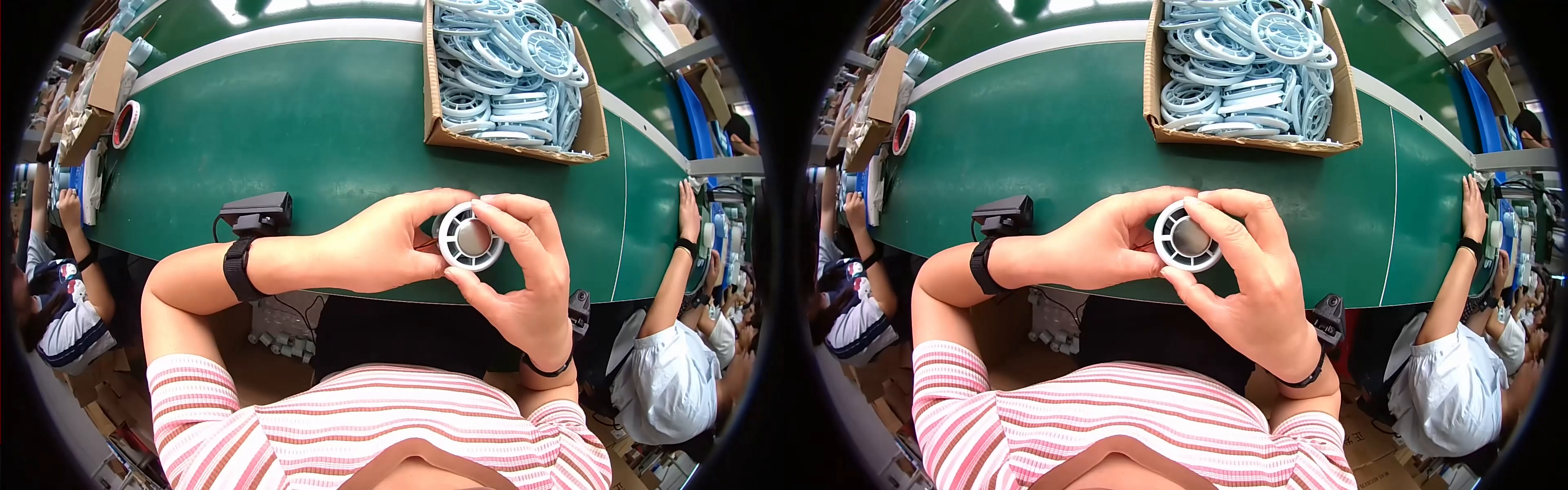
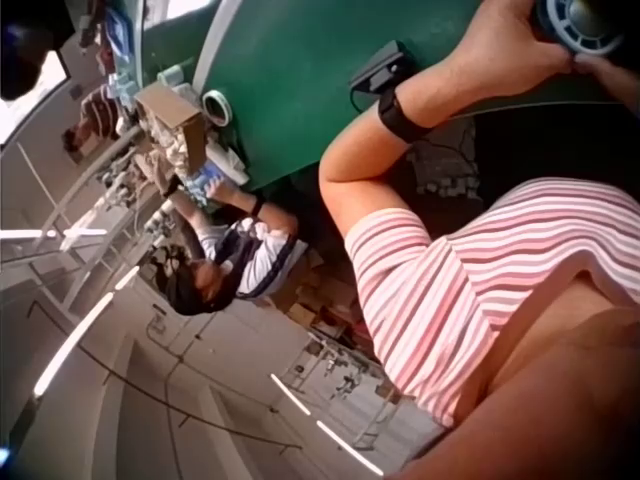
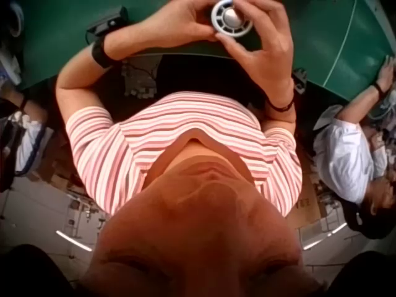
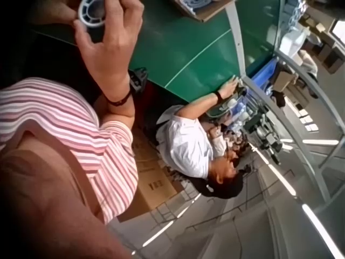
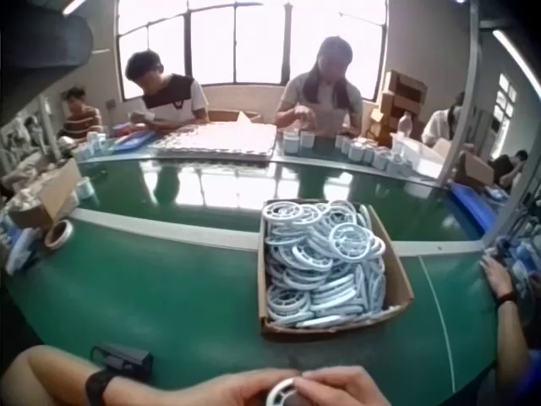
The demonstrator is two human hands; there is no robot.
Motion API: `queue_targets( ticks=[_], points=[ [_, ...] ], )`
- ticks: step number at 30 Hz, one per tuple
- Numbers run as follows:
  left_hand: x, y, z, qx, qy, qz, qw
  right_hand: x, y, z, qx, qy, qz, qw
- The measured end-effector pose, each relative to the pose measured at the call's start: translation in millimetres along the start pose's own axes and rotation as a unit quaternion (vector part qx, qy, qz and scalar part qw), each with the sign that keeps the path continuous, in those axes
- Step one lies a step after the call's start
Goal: Assembling small electronic speakers by threading wires and joining components at a factory workbench.
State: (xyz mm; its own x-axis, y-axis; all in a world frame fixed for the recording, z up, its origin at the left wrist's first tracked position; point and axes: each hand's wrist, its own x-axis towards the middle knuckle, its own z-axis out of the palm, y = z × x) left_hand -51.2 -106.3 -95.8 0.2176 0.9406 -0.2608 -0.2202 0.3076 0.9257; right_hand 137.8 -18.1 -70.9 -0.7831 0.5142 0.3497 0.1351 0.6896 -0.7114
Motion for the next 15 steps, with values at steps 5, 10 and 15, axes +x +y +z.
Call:
queue_targets(
  ticks=[5, 10, 15],
  points=[
    [4.4, -1.8, -6.5, 0.006, -0.002, -0.002, 1.0, 5.3, 4.9, -6.9, -0.021, -0.033, 0.028, 0.999],
    [7.5, 11.4, -17.2, -0.112, -0.049, -0.05, 0.991, 4.8, 8.9, -10.6, -0.056, -0.026, -0.003, 0.998],
    [8.4, 16.7, -22.8, -0.196, -0.053, -0.152, 0.967, 5.0, 10.7, -7.0, -0.036, -0.023, 0.002, 0.999]
  ],
)
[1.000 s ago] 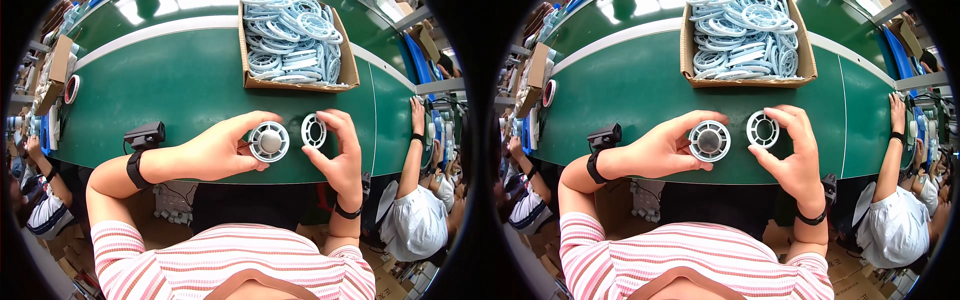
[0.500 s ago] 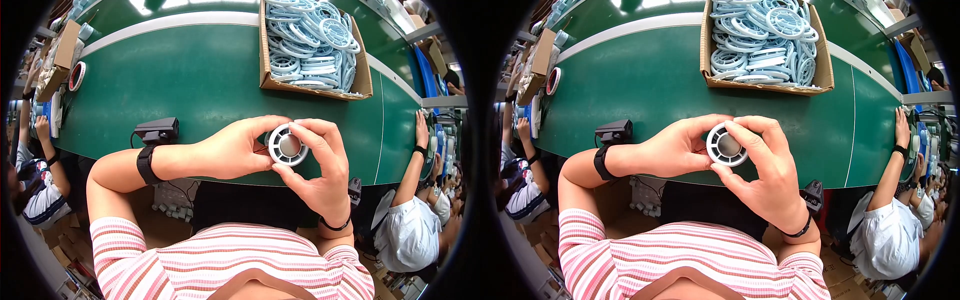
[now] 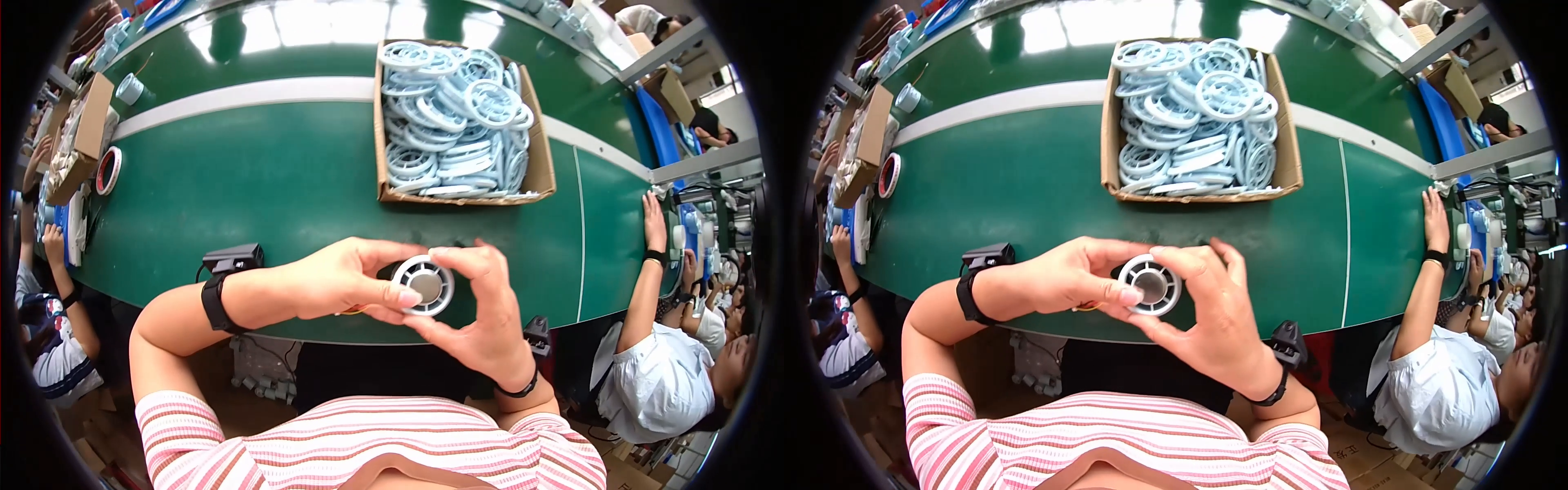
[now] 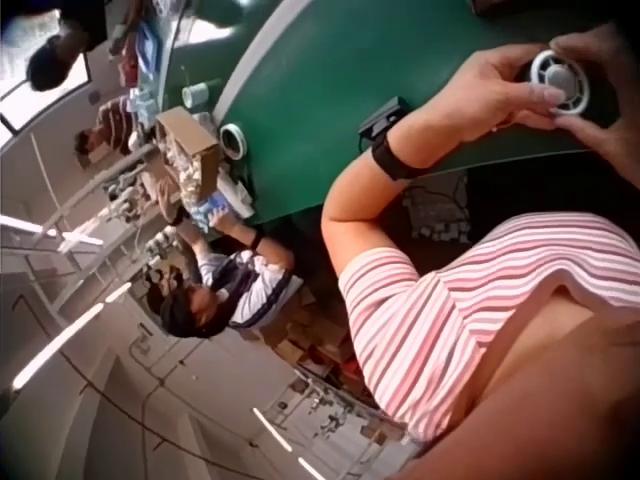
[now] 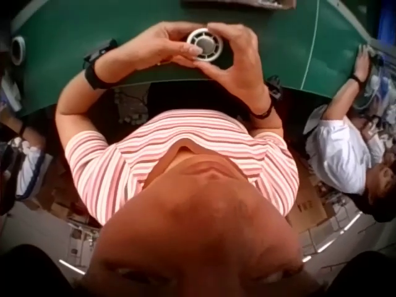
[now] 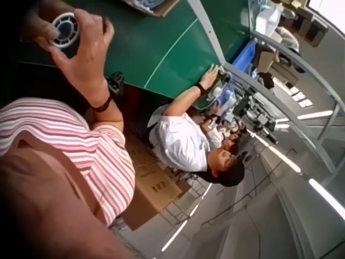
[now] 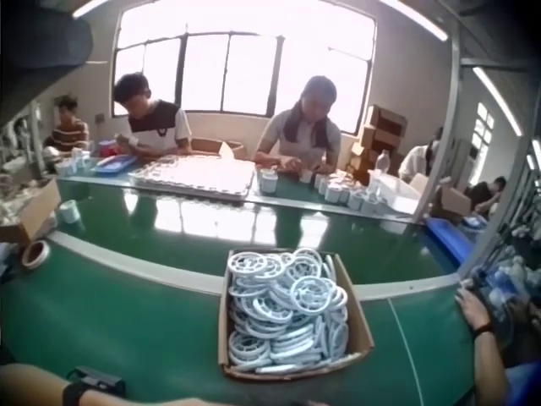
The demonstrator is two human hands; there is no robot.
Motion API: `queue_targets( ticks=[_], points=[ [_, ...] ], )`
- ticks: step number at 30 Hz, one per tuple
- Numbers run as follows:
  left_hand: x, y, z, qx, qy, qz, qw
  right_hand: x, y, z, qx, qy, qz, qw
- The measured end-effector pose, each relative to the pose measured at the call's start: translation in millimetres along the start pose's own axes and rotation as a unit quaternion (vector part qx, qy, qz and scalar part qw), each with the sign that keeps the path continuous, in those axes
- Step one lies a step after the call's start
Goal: Assembling small electronic speakers by threading wires and joining components at a factory workbench.
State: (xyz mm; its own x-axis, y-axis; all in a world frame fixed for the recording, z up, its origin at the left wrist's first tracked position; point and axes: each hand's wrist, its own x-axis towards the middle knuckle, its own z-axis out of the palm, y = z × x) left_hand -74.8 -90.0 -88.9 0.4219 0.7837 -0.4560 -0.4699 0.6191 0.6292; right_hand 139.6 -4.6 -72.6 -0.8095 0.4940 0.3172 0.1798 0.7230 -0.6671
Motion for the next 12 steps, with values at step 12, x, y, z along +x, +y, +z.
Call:
queue_targets(
  ticks=[12],
  points=[
    [1.5, -1.5, -3.5, 0.117, -0.035, 0.046, 0.991, -11.3, 13.3, 25.1, -0.005, 0.033, -0.051, 0.998]
  ],
)
